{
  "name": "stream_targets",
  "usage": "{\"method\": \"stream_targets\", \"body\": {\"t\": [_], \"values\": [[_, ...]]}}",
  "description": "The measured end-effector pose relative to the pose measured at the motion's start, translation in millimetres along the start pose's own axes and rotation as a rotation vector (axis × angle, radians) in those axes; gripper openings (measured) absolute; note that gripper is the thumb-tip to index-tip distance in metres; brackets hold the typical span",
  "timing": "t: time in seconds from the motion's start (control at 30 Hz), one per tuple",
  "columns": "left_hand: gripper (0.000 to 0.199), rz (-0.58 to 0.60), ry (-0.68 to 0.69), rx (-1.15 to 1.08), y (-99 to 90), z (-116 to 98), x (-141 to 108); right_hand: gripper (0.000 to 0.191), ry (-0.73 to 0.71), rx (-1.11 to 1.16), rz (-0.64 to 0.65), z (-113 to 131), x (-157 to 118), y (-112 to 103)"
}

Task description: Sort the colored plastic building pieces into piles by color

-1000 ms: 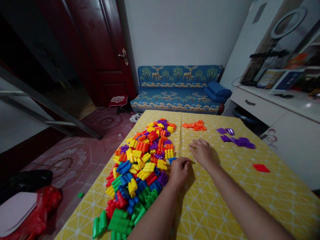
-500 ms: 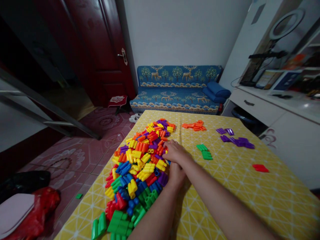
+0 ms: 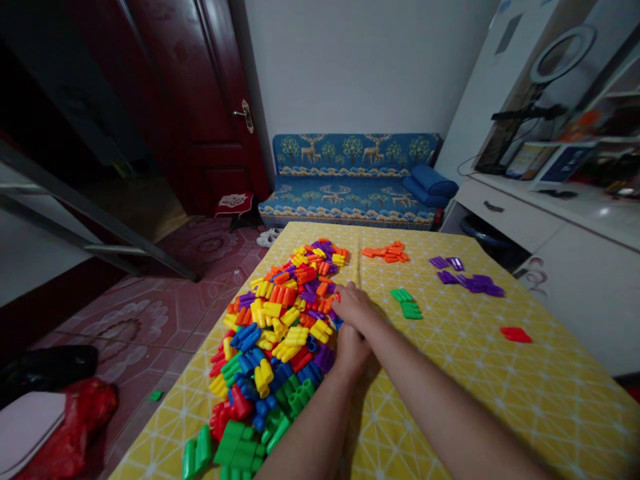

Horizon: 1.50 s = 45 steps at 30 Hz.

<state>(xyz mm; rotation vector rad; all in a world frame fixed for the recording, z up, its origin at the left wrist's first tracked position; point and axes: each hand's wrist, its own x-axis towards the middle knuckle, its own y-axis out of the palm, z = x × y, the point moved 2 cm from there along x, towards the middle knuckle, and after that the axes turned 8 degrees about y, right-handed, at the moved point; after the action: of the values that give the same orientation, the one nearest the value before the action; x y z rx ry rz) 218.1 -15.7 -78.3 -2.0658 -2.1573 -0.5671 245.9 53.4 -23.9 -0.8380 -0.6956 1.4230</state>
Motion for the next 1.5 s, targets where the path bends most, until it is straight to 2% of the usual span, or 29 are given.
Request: {"method": "stream_targets", "body": {"t": [0.17,0.3,0.37,0.43,0.5,0.6,0.67,0.8,0.93,1.07,1.17,1.3,1.5], "values": [[0.006,0.104,-0.037,0.301,-6.4,-0.6,0.1,0.019,-0.05,0.296,-0.069,-9.0,2.5,1.1],[0.015,0.14,-0.01,0.402,-6.9,-8.2,5.6,0.024,-0.046,0.609,-0.15,-25.6,-1.3,-3.6],[0.015,0.076,0.006,0.402,-7.7,-10.8,8.1,0.029,-0.012,0.9,-0.172,-37.9,-6.1,-7.1],[0.013,-0.035,0.016,0.359,-9.4,-11.5,9.3,0.031,0.006,1.213,-0.168,-50.4,-12.8,-9.2],[0.026,-0.111,0.002,0.248,-10.1,-10.2,9.0,0.032,-0.003,1.366,-0.151,-61.1,-21.4,-8.5],[0.055,-0.1,-0.086,0.028,-7.8,-6.5,6.8,0.032,0.021,1.376,-0.152,-73.3,-36.2,-2.5],[0.062,-0.079,-0.132,-0.067,-6.0,-5.5,5.6,0.033,0.073,1.35,-0.156,-78.1,-45.5,2.9],[0.066,-0.115,-0.135,-0.179,-5.5,-8.7,6.2,0.03,0.128,1.294,-0.104,-78.2,-57.1,8.3],[0.067,-0.248,-0.129,-0.23,-6.9,-16.7,6.7,0.032,0.026,1.333,-0.115,-73.7,-59.1,6.1],[0.071,-0.349,-0.211,-0.331,-6.3,-23.3,3.9,0.036,-0.016,1.437,-0.074,-72.5,-58.1,6.8],[0.069,-0.27,-0.262,-0.374,-6.0,-23.0,3.1,0.035,-0.045,1.466,-0.04,-72.0,-58.3,8.3],[0.074,-0.217,-0.272,-0.286,-9.4,-20.3,4.3,0.035,-0.083,1.413,-0.059,-70.7,-59.6,7.5],[0.067,-0.156,-0.192,-0.146,-9.3,-19.5,5.6,0.034,-0.082,1.321,-0.071,-68.8,-62.4,2.4]]}}
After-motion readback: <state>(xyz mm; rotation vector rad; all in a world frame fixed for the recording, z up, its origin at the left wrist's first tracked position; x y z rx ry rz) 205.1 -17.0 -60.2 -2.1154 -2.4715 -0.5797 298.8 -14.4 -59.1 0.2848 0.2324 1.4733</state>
